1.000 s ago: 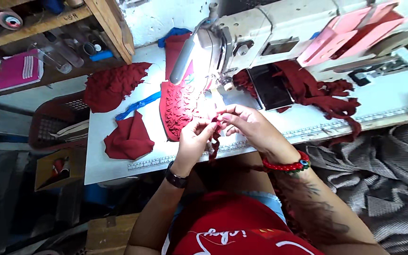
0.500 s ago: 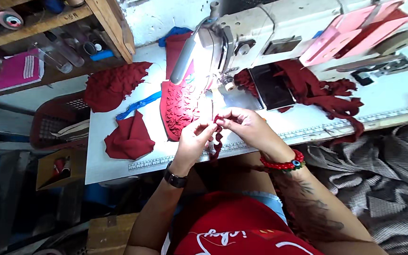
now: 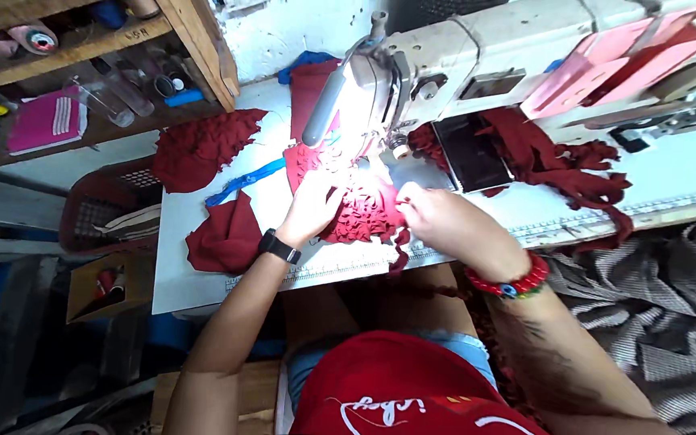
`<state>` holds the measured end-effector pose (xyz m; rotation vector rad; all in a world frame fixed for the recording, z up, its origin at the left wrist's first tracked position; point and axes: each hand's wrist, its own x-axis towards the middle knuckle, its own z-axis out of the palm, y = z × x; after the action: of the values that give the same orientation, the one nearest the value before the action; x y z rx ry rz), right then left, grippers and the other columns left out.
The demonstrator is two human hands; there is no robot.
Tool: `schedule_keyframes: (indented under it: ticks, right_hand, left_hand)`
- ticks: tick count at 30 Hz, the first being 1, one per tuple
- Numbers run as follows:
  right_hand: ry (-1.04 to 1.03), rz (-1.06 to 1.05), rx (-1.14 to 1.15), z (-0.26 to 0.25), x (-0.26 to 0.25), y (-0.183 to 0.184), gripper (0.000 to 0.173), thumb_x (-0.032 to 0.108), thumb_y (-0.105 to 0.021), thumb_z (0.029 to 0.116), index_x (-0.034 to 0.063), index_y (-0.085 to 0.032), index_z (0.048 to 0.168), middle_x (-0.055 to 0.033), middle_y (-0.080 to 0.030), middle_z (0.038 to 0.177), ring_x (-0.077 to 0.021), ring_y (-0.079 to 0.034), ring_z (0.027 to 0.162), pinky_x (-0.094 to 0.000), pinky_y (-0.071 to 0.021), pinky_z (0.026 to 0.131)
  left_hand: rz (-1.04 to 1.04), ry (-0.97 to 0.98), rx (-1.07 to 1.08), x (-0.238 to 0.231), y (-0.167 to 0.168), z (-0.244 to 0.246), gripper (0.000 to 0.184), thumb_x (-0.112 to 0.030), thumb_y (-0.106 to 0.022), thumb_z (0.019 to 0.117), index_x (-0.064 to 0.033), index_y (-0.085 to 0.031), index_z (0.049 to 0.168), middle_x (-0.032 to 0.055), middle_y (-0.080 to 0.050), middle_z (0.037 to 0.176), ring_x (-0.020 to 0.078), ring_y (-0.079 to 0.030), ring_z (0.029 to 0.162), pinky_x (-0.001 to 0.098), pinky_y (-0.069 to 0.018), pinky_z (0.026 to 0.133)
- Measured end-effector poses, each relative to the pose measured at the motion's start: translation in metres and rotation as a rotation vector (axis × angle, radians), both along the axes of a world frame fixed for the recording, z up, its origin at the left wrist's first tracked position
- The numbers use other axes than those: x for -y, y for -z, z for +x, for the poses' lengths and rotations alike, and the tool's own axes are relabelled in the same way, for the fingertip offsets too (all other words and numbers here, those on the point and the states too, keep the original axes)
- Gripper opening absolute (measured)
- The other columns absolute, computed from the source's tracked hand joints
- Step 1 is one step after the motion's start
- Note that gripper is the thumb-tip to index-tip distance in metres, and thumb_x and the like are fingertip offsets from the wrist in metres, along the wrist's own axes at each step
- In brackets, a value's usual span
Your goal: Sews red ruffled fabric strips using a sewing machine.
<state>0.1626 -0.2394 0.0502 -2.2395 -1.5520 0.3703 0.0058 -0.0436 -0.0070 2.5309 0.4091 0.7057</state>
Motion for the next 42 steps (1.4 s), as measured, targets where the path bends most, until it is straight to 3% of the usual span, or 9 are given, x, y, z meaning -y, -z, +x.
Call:
schedule_keyframes:
  ticks: [3,6,9,15,23,29,32,37,42]
  right_hand:
    - [0.043,0.053,0.019,0.012,0.018,-0.007,0.018,0.021,-0.055,0.1039,0.0093,-0.068,0.102,-0.0109,-0.066,0.078,-0.0322,-0.067,0.073,-0.0575,-0.051,0.062]
    - [-0.045,0.239,-0.262,0.019,0.014,-0.008,0.017,0.026,-0.057,0.104,0.0155,-0.069,0.107,0.0021,-0.071,0.094,-0.0092,-0.068,0.081,-0.0343,-0.0581,0.071]
    - [-0.146,0.284,-0.526,0.016,-0.005,0.007,0.013,0.022,-0.057,0.1057,0.0134,-0.065,0.11,0.0003,-0.07,0.095,-0.0061,-0.067,0.078,-0.0262,-0.0587,0.07]
    - [-0.021,0.312,-0.588,0.001,-0.046,0.019,0.017,0.02,-0.059,0.1046,0.0063,-0.07,0.109,-0.0045,-0.067,0.091,-0.0063,-0.063,0.073,-0.0252,-0.056,0.068]
    - [0.024,-0.053,0.002,0.024,0.017,0.006,0.018,0.015,-0.059,0.1035,0.0054,-0.073,0.097,-0.0171,-0.07,0.085,-0.0389,-0.07,0.084,-0.0644,-0.0533,0.072]
    - [-0.249,0.43,-0.514,-0.001,-0.013,0.018,0.017,0.015,-0.052,0.1052,0.0078,-0.067,0.109,0.0007,-0.07,0.096,-0.0039,-0.066,0.082,-0.0241,-0.0584,0.074]
    - [-0.229,0.335,-0.709,-0.012,-0.024,0.042,0.018,0.016,-0.053,0.1067,0.0057,-0.067,0.112,-0.0031,-0.069,0.099,-0.0067,-0.067,0.078,-0.0269,-0.0598,0.072]
    - [0.094,0.273,-0.146,0.009,0.0,0.032,0.026,0.017,-0.049,0.1075,0.003,-0.068,0.119,-0.0189,-0.069,0.112,-0.0329,-0.069,0.1,-0.055,-0.0558,0.087]
    - [-0.214,0.373,-0.779,0.005,0.006,-0.002,0.012,0.017,-0.062,0.1007,0.0102,-0.071,0.105,0.0023,-0.071,0.085,-0.0051,-0.065,0.067,-0.0211,-0.0574,0.06]
  left_hand:
    - [0.046,-0.009,-0.023,0.002,0.001,0.0,0.028,-0.031,-0.062,0.1005,-0.0055,-0.073,0.097,0.0123,-0.069,0.107,0.0285,-0.062,0.112,0.0463,-0.0497,0.099]
    - [0.134,-0.003,-0.239,0.005,-0.014,-0.002,0.029,-0.034,-0.065,0.0958,-0.0061,-0.075,0.1,0.0162,-0.067,0.115,0.036,-0.059,0.116,0.0551,-0.0478,0.095]
    - [0.129,0.012,-0.355,0.002,-0.029,-0.006,0.024,-0.031,-0.068,0.0924,-0.0074,-0.073,0.092,0.0154,-0.065,0.106,0.0368,-0.059,0.109,0.0562,-0.0481,0.089]
    - [0.236,0.076,-0.192,-0.019,-0.007,0.012,0.044,-0.042,-0.052,0.1026,-0.0156,-0.068,0.134,0.0082,-0.062,0.142,0.0284,-0.052,0.136,0.0538,-0.0355,0.114]
    - [0.281,-0.033,-0.257,0.023,-0.006,-0.014,0.043,-0.04,-0.053,0.1026,-0.0104,-0.069,0.13,0.0095,-0.061,0.142,0.0319,-0.053,0.133,0.0571,-0.0394,0.107]
    - [0.223,0.0,-0.228,0.02,-0.007,-0.018,0.044,-0.038,-0.055,0.1016,-0.0099,-0.067,0.132,0.012,-0.058,0.144,0.0329,-0.05,0.137,0.0581,-0.0342,0.113]
    - [0.218,-0.001,-0.207,0.015,0.001,-0.014,0.045,-0.039,-0.052,0.1001,-0.0132,-0.068,0.133,0.0092,-0.061,0.142,0.03,-0.051,0.136,0.0569,-0.0353,0.113]
    - [0.236,-0.02,-0.194,0.016,0.004,-0.015,0.043,-0.04,-0.052,0.103,-0.0133,-0.068,0.132,0.0082,-0.061,0.143,0.0292,-0.051,0.137,0.0561,-0.0343,0.114]
    - [0.232,-0.015,-0.237,0.025,-0.002,-0.011,0.045,-0.039,-0.053,0.1024,-0.0126,-0.065,0.136,0.0086,-0.057,0.148,0.0319,-0.049,0.139,0.0586,-0.034,0.113]
